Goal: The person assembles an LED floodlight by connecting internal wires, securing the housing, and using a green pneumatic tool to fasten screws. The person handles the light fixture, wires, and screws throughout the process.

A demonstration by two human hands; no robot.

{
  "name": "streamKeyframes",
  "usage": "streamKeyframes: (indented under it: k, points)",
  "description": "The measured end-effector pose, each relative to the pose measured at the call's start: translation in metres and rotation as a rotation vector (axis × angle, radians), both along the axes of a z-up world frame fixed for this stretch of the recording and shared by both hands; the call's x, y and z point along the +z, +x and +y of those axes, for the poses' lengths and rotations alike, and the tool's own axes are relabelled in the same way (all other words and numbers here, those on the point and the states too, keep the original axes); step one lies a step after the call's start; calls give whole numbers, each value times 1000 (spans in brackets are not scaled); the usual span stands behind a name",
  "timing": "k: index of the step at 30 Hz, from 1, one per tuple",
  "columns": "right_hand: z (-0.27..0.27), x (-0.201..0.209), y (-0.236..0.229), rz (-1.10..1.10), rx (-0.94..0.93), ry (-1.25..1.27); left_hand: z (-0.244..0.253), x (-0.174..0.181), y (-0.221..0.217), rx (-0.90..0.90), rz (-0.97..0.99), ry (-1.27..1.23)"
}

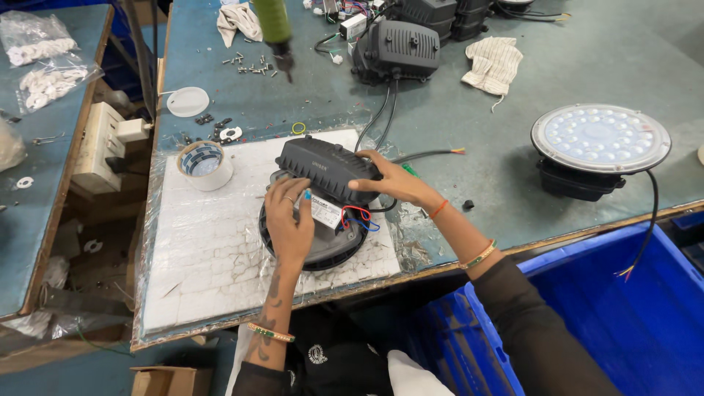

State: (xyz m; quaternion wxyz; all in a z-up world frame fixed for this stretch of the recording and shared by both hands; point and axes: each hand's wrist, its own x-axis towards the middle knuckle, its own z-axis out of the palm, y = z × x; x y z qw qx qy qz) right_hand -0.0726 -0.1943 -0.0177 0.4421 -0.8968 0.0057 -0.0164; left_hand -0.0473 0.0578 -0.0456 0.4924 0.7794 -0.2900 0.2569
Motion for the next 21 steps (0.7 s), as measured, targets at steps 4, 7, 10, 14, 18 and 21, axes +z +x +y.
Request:
streamKeyframes:
  k: [4,7,10,14,18,21]
  points:
    - [1,-10,14,-26,-16,-18,0,10,-19,-34,1,9]
    - [11,-7,27,-92,1,-255,-2,14,-33,-243,-15,-2]
    - [18,3,33,-120,-42,-237,-8,12,-38,-353,-148,147]
    - [17,19,35,72,-202,241,-6,0,-37,-267,100,68]
    - [10,29,31,108,-245,615,-2,-3,-35,-145,136,-122]
    - [8,28,20,40,-270,737,1,1,-34,-133,117,-171]
